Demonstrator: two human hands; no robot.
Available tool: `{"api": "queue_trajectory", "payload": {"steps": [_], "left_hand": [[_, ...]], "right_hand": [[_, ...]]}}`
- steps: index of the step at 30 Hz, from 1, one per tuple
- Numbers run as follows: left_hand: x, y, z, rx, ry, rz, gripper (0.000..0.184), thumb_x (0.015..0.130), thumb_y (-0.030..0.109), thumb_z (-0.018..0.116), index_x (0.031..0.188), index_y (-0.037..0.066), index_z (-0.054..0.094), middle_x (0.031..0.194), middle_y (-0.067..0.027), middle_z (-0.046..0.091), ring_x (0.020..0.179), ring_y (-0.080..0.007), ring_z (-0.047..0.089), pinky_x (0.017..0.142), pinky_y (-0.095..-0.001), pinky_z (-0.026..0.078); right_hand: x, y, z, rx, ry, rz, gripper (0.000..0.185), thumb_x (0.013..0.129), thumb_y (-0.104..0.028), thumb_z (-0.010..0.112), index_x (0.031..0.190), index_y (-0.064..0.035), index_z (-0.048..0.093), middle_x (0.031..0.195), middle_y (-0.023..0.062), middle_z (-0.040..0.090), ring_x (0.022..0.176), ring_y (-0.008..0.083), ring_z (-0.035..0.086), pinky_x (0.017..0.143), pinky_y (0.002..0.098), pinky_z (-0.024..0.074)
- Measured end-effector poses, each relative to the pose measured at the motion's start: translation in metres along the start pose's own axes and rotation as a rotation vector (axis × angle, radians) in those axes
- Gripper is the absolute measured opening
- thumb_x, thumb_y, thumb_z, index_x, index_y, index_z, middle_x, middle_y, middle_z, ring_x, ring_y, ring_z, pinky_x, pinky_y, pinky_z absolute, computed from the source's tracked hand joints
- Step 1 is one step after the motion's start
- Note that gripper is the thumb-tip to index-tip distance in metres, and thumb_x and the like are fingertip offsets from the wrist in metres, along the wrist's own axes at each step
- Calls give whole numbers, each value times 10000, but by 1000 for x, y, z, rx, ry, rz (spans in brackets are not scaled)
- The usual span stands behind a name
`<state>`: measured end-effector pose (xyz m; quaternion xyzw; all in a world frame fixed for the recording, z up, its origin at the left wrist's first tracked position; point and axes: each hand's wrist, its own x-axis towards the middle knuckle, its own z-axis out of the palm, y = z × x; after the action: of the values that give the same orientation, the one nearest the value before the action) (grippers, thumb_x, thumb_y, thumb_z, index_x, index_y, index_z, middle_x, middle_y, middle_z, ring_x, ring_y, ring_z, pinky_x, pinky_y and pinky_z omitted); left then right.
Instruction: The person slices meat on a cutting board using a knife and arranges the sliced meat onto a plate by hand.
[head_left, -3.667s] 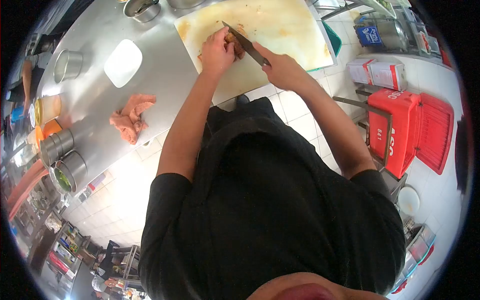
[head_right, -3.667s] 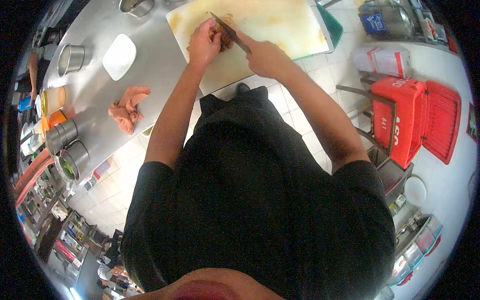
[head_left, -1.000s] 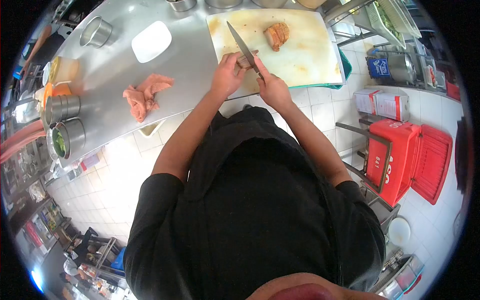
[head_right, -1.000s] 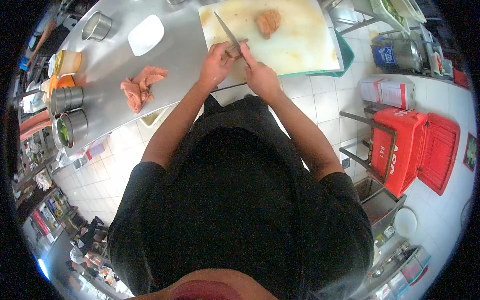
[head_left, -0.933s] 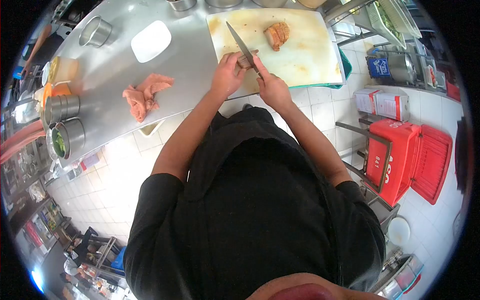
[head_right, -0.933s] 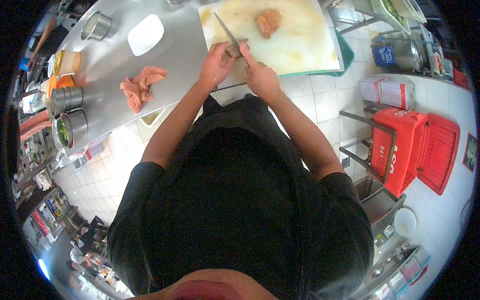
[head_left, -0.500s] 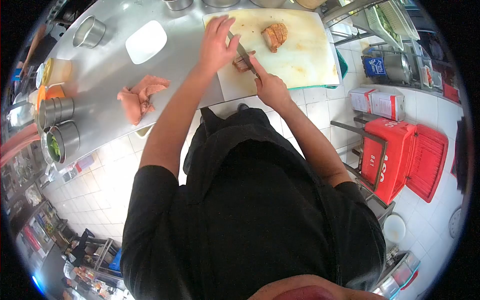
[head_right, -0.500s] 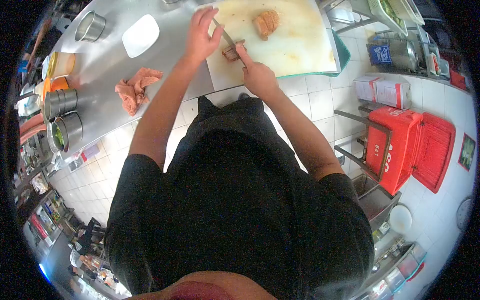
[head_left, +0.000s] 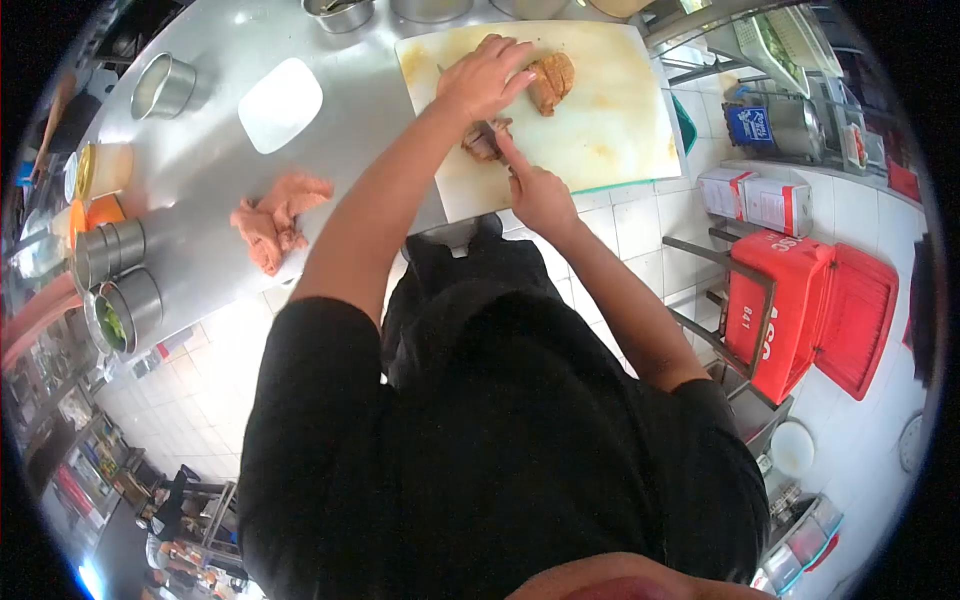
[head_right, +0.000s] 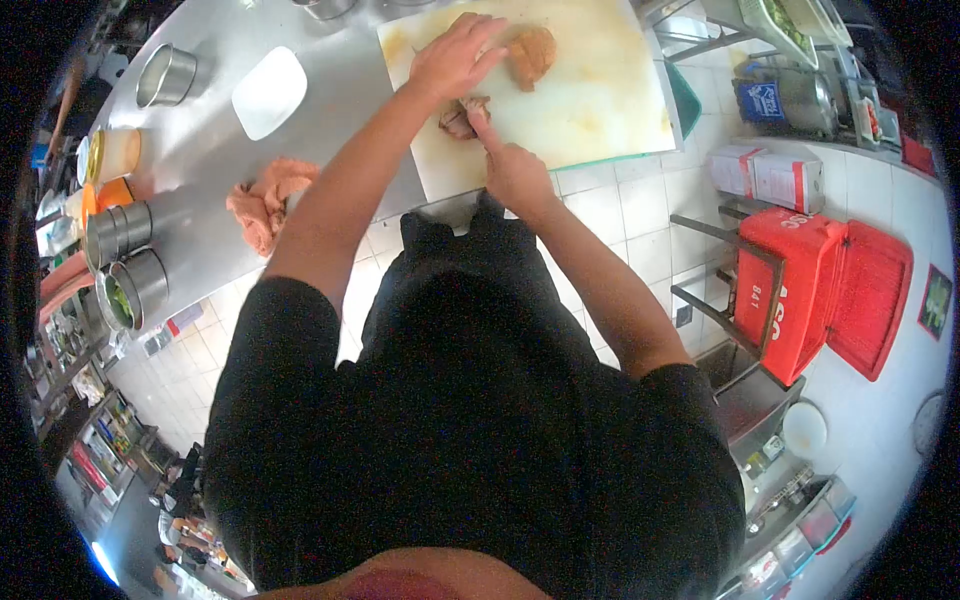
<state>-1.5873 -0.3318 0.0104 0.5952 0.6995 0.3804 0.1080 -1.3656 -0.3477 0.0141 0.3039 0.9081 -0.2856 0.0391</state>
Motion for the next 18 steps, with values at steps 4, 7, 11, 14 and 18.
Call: {"api": "queue_trajectory", "payload": {"steps": [4, 7, 11, 14, 18], "left_hand": [[14, -17, -16, 19, 149, 93, 501, 1017, 375, 586, 1441, 114, 540, 1425, -163, 557, 1343, -366, 505, 1125, -456, 437], [14, 2, -47, -9, 337, 110, 518, 964, 227, 631, 1441, 56, 526, 1444, -209, 533, 1374, -407, 474, 1153, -467, 402], [8, 14, -78, -11, 476, 137, 518, 961, 119, 617, 1462, 39, 509, 1458, -249, 512, 1381, -431, 469, 1167, -468, 382], [2, 13, -82, -4, 459, 134, 502, 974, 122, 607, 1461, 42, 512, 1464, -251, 510, 1380, -431, 472, 1168, -461, 383], [-7, 15, -80, -37, 431, 102, 485, 987, 145, 604, 1452, 36, 519, 1461, -249, 516, 1383, -426, 470, 1166, -454, 387]], "right_hand": [[-3, -5, -8, 28, 30, -34, 764, 969, -140, 550, 1630, -331, 219, 898, 266, 702, 839, 473, 691, 771, 579, 541], [-16, -4, -22, 106, 147, -68, 767, 963, -138, 588, 1623, -333, 251, 905, 269, 700, 844, 470, 689, 774, 572, 544], [-24, -2, -48, 162, 200, -37, 752, 968, -96, 622, 1617, -312, 309, 1021, 265, 721, 935, 462, 699, 838, 520, 560], [-23, -3, -49, 109, 115, 15, 758, 977, -98, 615, 1625, -320, 291, 1013, 265, 724, 936, 464, 701, 836, 523, 557], [-18, -1, -34, 47, 50, 15, 769, 980, -118, 604, 1629, -346, 261, 971, 263, 718, 903, 465, 697, 811, 544, 547]]}}
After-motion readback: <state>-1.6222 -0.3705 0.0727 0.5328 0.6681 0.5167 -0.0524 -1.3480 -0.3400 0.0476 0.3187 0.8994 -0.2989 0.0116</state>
